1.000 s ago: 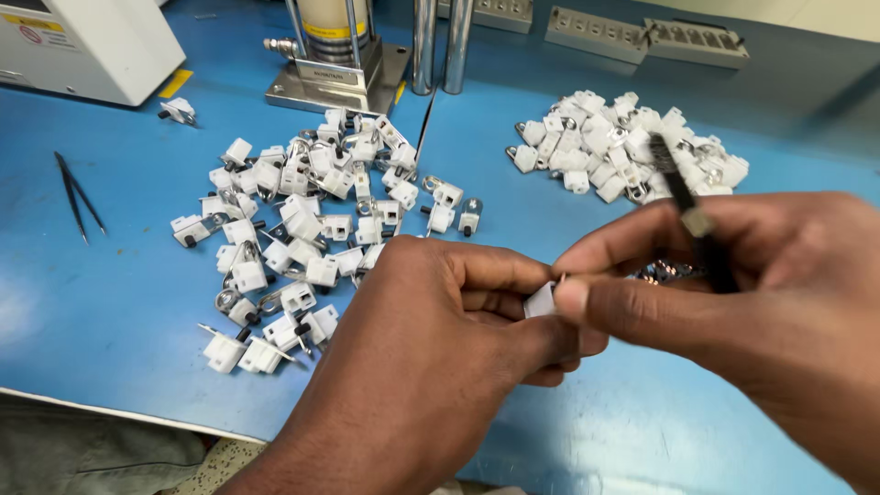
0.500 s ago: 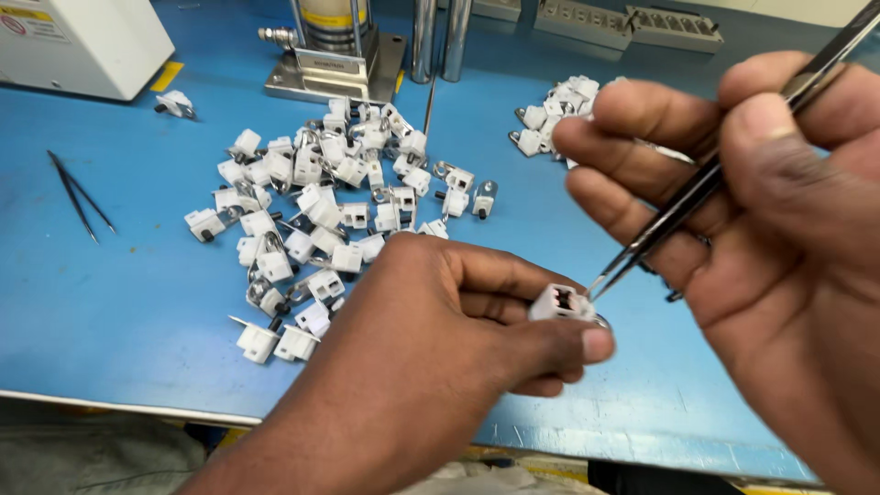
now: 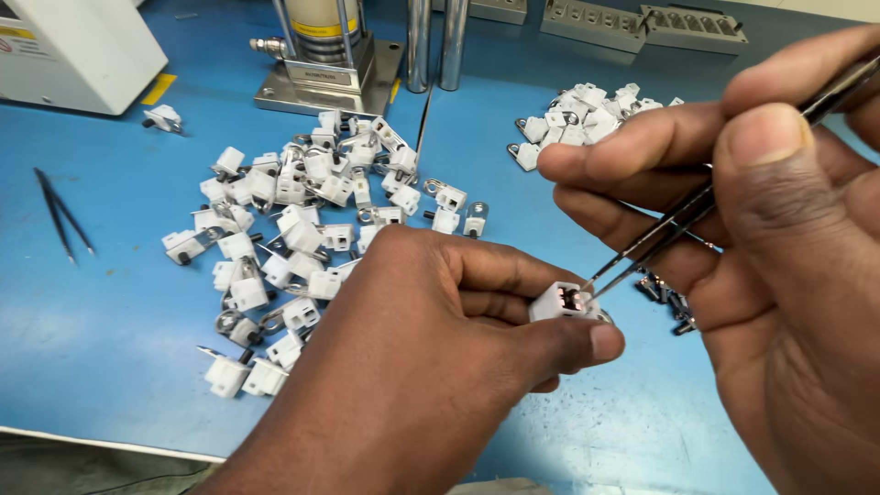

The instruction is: The person picks white plastic component housings one at a time from a pile on a blue workbench and uses tweezers to insert small metal contact parts into each housing, then sets the assembled unit aside and reaches for the next housing.

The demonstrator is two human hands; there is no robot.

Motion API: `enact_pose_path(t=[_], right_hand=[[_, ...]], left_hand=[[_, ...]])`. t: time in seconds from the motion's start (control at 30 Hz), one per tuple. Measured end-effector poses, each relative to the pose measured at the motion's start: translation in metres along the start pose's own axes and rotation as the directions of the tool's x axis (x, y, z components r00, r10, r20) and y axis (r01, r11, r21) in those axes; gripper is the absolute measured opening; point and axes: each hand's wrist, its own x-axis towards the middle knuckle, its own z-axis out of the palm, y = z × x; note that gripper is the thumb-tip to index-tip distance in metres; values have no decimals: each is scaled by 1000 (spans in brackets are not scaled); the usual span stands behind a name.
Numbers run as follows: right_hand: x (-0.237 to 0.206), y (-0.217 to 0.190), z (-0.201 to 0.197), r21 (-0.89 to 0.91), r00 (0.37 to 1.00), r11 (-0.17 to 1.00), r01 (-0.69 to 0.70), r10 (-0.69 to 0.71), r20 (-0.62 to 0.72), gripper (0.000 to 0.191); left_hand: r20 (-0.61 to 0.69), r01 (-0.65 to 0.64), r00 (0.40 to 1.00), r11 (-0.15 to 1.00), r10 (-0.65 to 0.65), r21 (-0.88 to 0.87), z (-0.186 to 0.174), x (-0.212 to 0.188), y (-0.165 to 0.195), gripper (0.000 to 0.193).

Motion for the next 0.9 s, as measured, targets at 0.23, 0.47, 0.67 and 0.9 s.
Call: enact_pose_path(t=[0.23, 0.47, 0.67, 0.9], right_hand=[[9, 31, -24, 44, 999, 998, -43, 44, -29, 18], [15, -1, 27, -55, 997, 998, 39, -42, -70, 25], [21, 13, 16, 181, 983, 973, -145, 162, -84, 21], [108, 131, 7, -874, 937, 431, -226, 343, -74, 35]], left_hand=[[-50, 66, 997, 990, -60, 128, 3, 12, 21, 28], [-120, -316, 936, 940, 331, 127, 3, 20, 10, 25], [-119, 166, 980, 986, -161, 30, -5, 15, 9, 30], [-474, 456, 873, 530, -112, 715, -88, 16, 1, 47]])
